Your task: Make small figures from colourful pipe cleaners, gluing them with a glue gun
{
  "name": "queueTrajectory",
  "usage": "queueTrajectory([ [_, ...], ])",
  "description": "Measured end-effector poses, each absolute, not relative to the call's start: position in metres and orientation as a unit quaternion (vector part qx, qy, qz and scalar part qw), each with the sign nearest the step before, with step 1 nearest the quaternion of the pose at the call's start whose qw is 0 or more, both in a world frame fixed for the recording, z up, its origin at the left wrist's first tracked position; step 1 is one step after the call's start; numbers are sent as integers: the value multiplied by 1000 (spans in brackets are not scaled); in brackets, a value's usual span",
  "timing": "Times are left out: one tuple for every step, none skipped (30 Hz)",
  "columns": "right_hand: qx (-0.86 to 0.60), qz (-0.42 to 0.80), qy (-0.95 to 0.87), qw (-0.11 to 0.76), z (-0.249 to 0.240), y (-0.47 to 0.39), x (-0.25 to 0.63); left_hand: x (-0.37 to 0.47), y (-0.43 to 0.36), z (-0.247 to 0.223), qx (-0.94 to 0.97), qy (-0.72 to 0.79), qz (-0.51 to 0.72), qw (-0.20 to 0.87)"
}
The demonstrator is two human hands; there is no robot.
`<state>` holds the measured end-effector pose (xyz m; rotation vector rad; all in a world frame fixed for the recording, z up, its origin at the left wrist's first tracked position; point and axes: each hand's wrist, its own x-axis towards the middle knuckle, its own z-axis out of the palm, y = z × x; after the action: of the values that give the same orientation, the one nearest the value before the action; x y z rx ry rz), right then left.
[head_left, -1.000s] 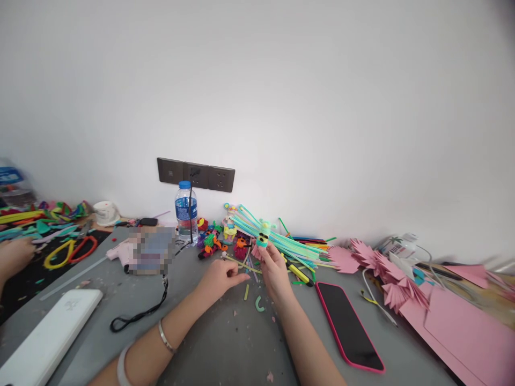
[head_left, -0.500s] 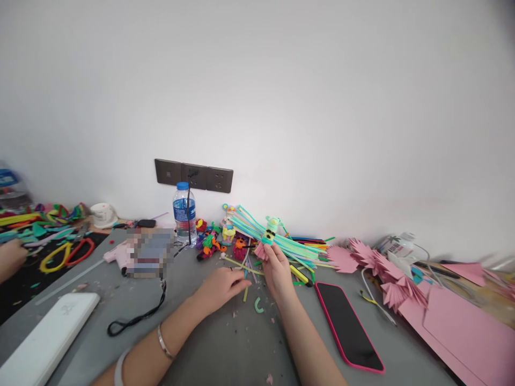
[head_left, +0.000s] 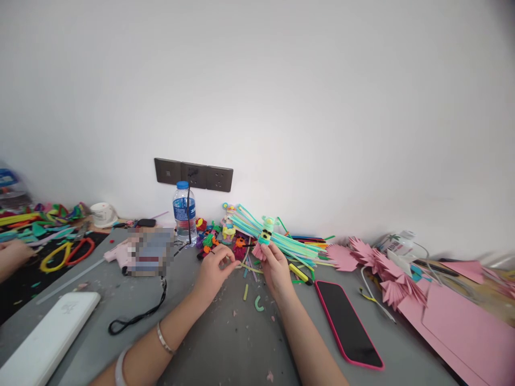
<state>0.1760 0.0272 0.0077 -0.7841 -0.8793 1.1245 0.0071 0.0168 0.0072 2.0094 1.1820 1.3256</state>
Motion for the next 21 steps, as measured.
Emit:
queueTrajectory([
  [-351, 502, -394, 686, 8, 27, 176, 7, 17, 6, 734, 414, 490, 223],
  [-351, 502, -395, 685, 8, 27, 175, 7, 17, 6, 736, 403, 498, 218],
  [-351, 502, -396, 684, 8, 27, 175, 6, 17, 5, 736, 396, 504, 216],
  [-351, 503, -398, 683, 8, 27, 175, 6, 17, 5, 736, 394, 507, 217],
  [-350, 504, -399, 681, 8, 26, 175, 6, 17, 5, 735, 393, 506, 221],
  [-350, 506, -400, 680, 7, 26, 175, 6, 16, 6, 736, 395, 502, 226],
  [-349, 508, -400, 678, 7, 26, 174, 6, 16, 6, 736, 396, 498, 232],
  [-350, 509, -400, 677, 6, 26, 175, 6, 15, 7, 736, 399, 494, 237],
  [-350, 510, -399, 676, 6, 26, 175, 7, 15, 7, 736, 403, 488, 241],
  [-352, 512, -398, 675, 5, 26, 175, 7, 15, 7, 734, 412, 483, 243],
  [-355, 514, -398, 672, 5, 26, 175, 7, 15, 7, 730, 425, 477, 244],
  [-357, 517, -399, 668, 4, 27, 175, 7, 16, 6, 724, 440, 472, 244],
  [-360, 521, -402, 662, 4, 27, 175, 7, 16, 5, 718, 455, 467, 245],
  [-361, 525, -405, 655, 4, 27, 175, 7, 16, 5, 713, 467, 462, 246],
  [-362, 529, -409, 649, 4, 27, 175, 6, 16, 4, 711, 475, 457, 246],
  [-362, 533, -414, 643, 4, 26, 175, 6, 16, 4, 712, 478, 453, 244],
  [-362, 536, -417, 638, 4, 26, 175, 6, 16, 4, 717, 477, 448, 240],
  [-363, 539, -419, 635, 4, 26, 175, 5, 15, 5, 724, 473, 443, 234],
  [-363, 542, -419, 632, 4, 26, 175, 5, 15, 6, 732, 469, 438, 227],
  [-362, 545, -419, 630, 4, 26, 174, 5, 14, 6, 739, 464, 433, 223],
  [-360, 549, -418, 628, 4, 25, 174, 5, 14, 6, 746, 458, 429, 224],
])
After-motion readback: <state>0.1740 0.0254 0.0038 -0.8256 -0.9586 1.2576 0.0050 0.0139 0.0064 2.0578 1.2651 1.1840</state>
